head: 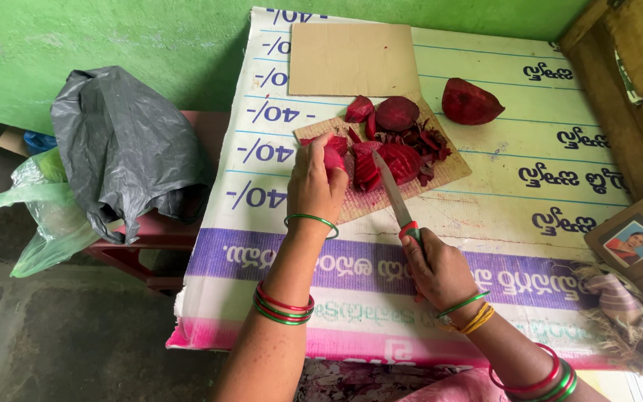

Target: The person slices beetroots on a wooden board using a knife.

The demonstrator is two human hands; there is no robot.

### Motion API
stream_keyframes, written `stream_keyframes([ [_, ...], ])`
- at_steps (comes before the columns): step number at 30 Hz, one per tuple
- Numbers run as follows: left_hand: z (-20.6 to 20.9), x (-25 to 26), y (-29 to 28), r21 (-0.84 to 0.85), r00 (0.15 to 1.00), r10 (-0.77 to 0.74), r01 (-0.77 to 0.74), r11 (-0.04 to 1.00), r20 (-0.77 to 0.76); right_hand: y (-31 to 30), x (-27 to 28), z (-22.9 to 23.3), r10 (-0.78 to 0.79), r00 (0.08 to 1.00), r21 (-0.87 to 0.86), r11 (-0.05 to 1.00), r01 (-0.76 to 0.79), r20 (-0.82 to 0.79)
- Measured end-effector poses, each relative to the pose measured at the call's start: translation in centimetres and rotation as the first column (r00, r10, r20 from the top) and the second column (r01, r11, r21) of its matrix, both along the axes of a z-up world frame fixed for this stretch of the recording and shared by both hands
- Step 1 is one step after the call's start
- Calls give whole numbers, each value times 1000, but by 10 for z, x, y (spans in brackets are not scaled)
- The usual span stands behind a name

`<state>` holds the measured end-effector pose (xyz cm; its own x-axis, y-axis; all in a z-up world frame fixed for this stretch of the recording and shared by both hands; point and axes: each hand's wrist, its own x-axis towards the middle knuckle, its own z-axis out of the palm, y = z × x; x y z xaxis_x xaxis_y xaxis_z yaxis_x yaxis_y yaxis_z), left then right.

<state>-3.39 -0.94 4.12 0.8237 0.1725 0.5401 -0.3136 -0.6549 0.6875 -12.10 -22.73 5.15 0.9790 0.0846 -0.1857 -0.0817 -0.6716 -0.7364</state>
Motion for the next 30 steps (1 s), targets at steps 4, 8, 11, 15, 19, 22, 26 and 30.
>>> stream_keyframes([
  [4, 12, -3, -1, -3, 991, -56, 56, 998, -122, -4, 7, 4, 58, 993, 48, 997, -53, -102],
  [8, 17, -4, -3, 68, 964, 30, -12, 998, -264, -3, 7, 14, 111, 993, -38, 993, -112, -25],
  [11, 14, -1, 2, 75, 979, 46, -32, 997, -201, -2, 10, 24, 134, 976, -124, 986, -113, 174],
  [15, 8, 4, 9, 87, 995, 41, -33, 996, -93, -6, 17, 39, 173, 935, -224, 969, -105, 309],
  [19, 8, 7, 5, 110, 978, 93, -73, 991, -185, -11, 22, 52, 230, 879, -327, 941, -91, 418],
  [22, 12, 6, 3, -15, 955, 99, -108, 994, -278, -14, 23, 58, 160, 936, -258, 963, -78, 314],
  [26, 11, 7, 2, 90, 971, 126, -110, 990, -204, -12, 24, 53, 211, 905, -337, 938, -81, 370],
  [30, 10, 5, 3, -87, 985, 36, -52, 995, -169, -5, 26, 49, 264, 896, -357, 925, -131, 356],
])
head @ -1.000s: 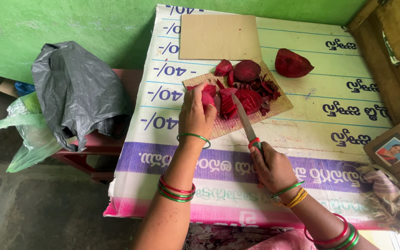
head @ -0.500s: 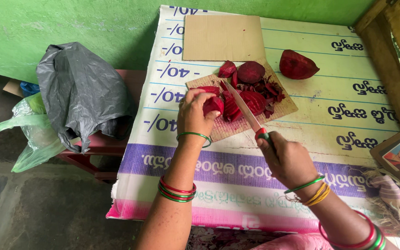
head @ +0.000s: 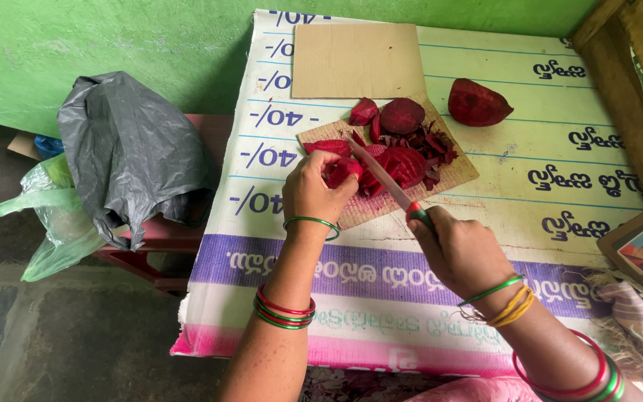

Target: The person slices beetroots on a wooden board using a knife.

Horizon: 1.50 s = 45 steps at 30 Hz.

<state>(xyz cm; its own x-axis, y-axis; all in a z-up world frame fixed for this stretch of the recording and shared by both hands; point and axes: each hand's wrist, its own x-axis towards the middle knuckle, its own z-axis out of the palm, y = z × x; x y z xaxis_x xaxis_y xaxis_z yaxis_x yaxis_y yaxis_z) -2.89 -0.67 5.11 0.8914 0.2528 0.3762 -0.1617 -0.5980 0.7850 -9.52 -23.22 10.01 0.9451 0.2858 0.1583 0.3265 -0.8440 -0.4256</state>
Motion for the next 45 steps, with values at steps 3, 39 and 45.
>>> stream_keyframes([
  [3, -1, -1, 1, 35, 997, -6, 3, 999, 80, 7, 1, 0, 0, 1000, -45, 999, 0, -9],
  [39, -13, 13, 18, -141, 917, -397, 388, 911, -40, -11, 6, -15, -19, 997, -34, 999, 16, -70],
  [45, -6, 12, 13, 177, 979, -155, 178, 968, -136, -12, 20, -22, 0, 998, -55, 998, -3, -60],
])
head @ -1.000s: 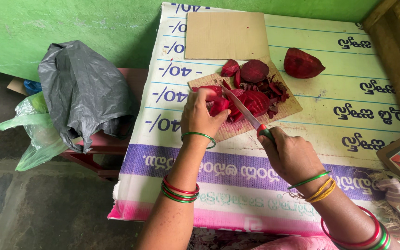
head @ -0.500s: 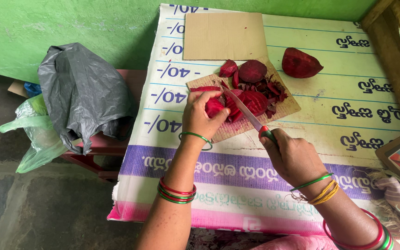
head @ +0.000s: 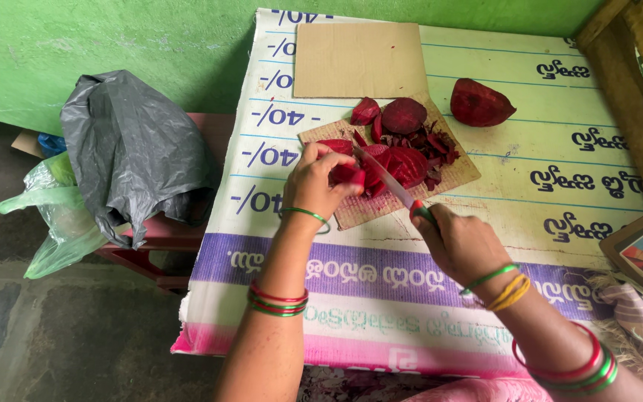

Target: The person slices beetroots on a wooden board using a knife.

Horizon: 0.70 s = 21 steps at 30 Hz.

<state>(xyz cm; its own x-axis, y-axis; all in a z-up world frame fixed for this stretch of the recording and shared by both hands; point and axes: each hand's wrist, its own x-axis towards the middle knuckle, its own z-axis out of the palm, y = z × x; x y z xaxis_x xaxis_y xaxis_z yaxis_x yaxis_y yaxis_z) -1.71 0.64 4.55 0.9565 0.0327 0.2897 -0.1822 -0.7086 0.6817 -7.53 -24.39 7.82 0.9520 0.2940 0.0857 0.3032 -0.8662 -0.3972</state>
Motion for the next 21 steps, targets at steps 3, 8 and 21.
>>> stream_keyframes([
  [3, -5, 3, -9, 47, 970, 111, -124, 991, 216, 1, 11, 3, 19, 999, -16, 1000, -18, 37],
  [8, -5, 7, -13, -36, 954, 134, -130, 991, 268, 9, 20, 16, 41, 984, 3, 999, -42, 172],
  [21, -13, 12, -7, -254, 967, 98, -36, 967, 233, 33, -11, 31, -72, 989, -68, 994, 81, 125],
])
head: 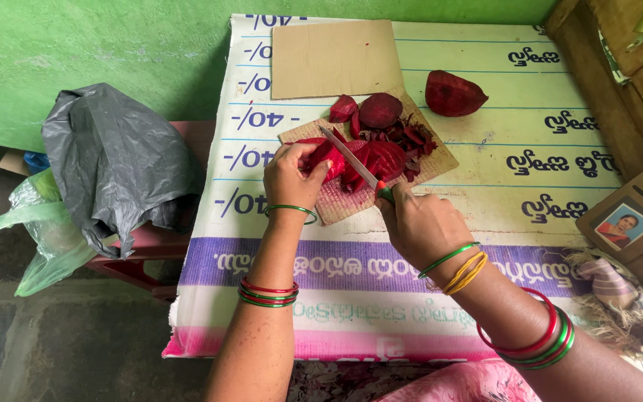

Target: The person slices beetroots on a wooden board using a knife.

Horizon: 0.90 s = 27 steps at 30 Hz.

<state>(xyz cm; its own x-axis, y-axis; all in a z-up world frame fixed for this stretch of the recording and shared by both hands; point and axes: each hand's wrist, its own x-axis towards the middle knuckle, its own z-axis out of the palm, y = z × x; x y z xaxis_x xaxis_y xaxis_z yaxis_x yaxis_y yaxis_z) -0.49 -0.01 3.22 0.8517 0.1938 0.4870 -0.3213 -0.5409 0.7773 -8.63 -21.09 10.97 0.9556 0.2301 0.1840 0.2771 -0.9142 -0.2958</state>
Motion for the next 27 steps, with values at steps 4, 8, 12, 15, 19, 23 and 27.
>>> stream_keyframes([
  [4, -1, -2, 1, 25, 1000, 22, -22, 999, 7, 4, -4, 2, -10, 1000, -24, 1000, 10, -13],
  [8, -1, -3, 1, 70, 1000, 27, -27, 997, 5, 9, -5, 3, -41, 995, -79, 996, 35, -86],
  [12, -1, -2, 3, 102, 1000, 21, -19, 995, -20, 16, -5, 8, -108, 976, -170, 983, 75, -188],
  [15, -5, -1, 4, 162, 999, 36, -37, 986, 8, 22, -2, 12, -132, 961, -230, 970, 74, -244],
  [19, -8, 0, 5, 174, 999, 35, -33, 984, -6, 26, 11, 11, -108, 950, -296, 955, 17, -292],
  [23, -7, -1, 4, 153, 1000, 19, -19, 988, -2, 27, 25, 1, -13, 951, -453, 881, -134, -308],
  [27, -8, -1, 5, 157, 999, 31, -29, 987, -13, 31, 35, -25, -37, 948, -437, 892, -111, -316],
])
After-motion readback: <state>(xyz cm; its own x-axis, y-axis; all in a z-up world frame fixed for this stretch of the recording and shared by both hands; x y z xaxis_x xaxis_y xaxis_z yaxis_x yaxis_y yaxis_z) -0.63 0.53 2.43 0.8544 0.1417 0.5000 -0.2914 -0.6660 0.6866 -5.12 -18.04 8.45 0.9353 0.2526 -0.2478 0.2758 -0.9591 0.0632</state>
